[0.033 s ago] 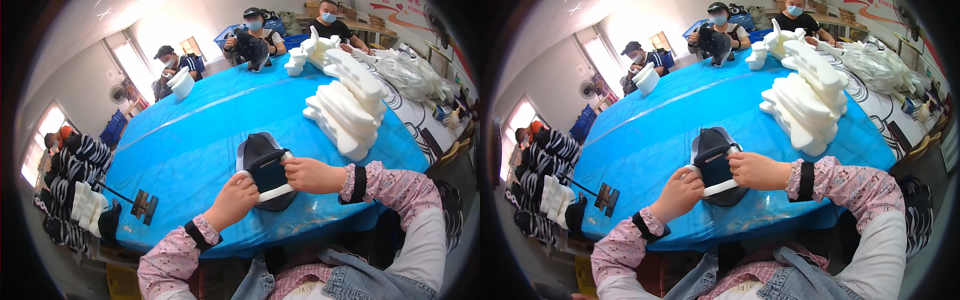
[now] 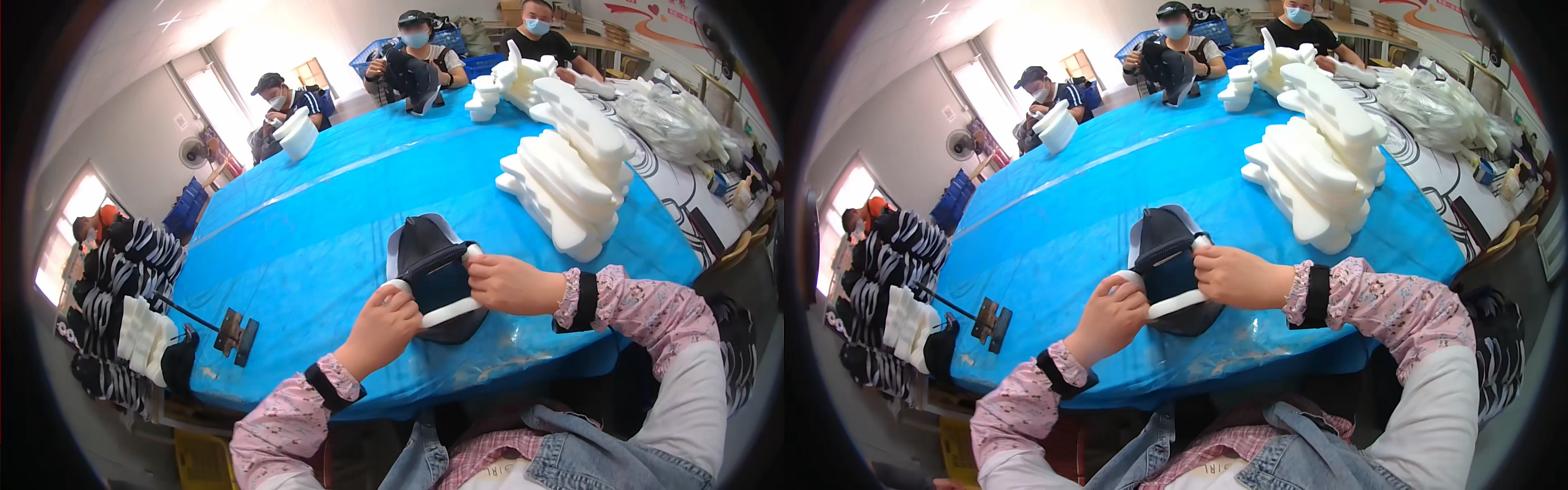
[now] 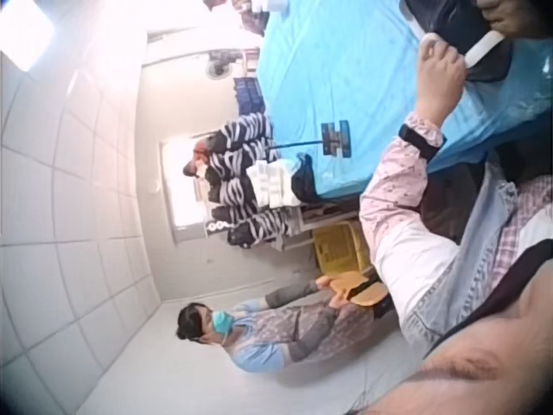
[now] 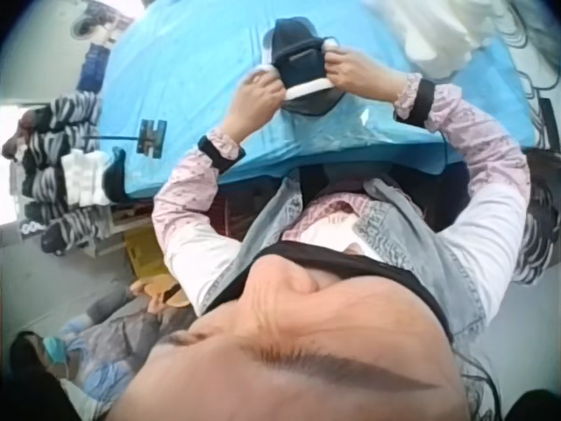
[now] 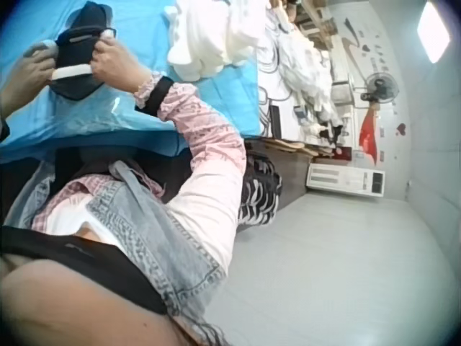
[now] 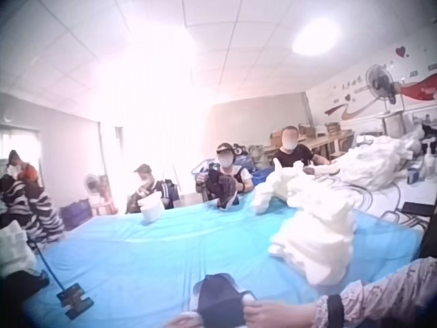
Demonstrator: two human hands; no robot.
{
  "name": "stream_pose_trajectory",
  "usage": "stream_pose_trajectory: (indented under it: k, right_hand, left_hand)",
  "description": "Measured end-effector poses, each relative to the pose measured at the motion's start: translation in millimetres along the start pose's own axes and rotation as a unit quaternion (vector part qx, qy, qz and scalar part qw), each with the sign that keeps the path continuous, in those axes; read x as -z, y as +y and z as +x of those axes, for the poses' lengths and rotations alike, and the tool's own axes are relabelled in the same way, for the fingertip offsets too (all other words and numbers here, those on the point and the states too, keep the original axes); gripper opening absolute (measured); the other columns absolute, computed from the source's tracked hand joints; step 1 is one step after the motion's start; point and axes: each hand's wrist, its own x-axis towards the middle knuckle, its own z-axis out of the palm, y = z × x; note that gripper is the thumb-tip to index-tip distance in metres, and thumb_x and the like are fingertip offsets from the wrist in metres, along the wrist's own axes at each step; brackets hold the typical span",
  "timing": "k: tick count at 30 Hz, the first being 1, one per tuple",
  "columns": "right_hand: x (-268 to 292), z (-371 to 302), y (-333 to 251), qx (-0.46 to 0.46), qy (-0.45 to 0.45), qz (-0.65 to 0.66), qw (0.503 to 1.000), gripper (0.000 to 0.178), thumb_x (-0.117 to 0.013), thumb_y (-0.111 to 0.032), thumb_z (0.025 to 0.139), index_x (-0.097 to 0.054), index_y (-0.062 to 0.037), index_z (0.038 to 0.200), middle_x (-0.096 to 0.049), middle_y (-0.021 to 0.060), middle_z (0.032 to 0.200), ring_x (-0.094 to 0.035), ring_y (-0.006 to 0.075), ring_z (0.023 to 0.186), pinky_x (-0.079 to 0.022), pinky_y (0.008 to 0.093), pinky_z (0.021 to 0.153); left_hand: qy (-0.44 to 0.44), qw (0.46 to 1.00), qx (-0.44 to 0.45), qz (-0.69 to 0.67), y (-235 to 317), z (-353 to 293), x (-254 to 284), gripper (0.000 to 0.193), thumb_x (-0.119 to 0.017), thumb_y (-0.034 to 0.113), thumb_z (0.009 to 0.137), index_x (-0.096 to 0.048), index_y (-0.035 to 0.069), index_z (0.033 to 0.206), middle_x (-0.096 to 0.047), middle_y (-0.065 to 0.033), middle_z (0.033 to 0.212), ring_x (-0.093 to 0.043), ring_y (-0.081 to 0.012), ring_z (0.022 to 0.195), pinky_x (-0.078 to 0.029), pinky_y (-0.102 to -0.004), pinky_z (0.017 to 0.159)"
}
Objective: The person fits a white foam insert into the heel of a black shoe upper, then uses a metal tool to press and secure the internal lining and padding into place around the ankle and tongue areas.
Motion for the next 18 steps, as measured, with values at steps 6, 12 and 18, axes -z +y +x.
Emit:
stream_pose_trajectory:
  k: [6,12,18]
  right_hand:
    - [-1.4,8.2,4.7,0.004,-0.033,-0.038,0.999,0.007,-0.054,-0.013,0.061,-0.055,-0.0066,0.064,-0.052,0.0021,0.069,-0.049,0.0187,0.078,-0.04,0.0292,0.085]
    - [7.7,14.1,6.6,-0.08,-0.003,0.122,0.989,0.03,-0.069,-0.03,0.059,-0.053,-0.0062,0.066,-0.054,0.0048,0.068,-0.052,0.0207,0.08,-0.034,0.0334,0.093]
    - [-22.2,10.3,-19.7,-0.102,0.142,0.018,0.984,0.009,-0.051,-0.011,0.067,-0.048,-0.0081,0.06,-0.055,0.0053,0.062,-0.052,0.0205,0.07,-0.037,0.0321,0.089]
  left_hand:
    - [-0.082,0.995,0.038,-0.047,-5.7,0.3,3.6,0.014,-0.062,0.019,0.065,-0.057,0.008,0.073,-0.055,-0.0033,0.077,-0.051,-0.0201,0.086,-0.034,-0.036,0.089]
    - [-0.068,0.987,0.057,-0.132,1.6,26.0,20.3,0.037,-0.07,0.027,0.061,-0.06,0.005,0.088,-0.059,-0.0054,0.093,-0.049,-0.0225,0.095,-0.029,-0.0391,0.093]
    - [0.072,0.982,0.172,0.022,24.5,9.6,-14.4,0.012,-0.064,0.014,0.065,-0.059,0.007,0.072,-0.059,-0.003,0.075,-0.052,-0.0202,0.082,-0.034,-0.037,0.086]
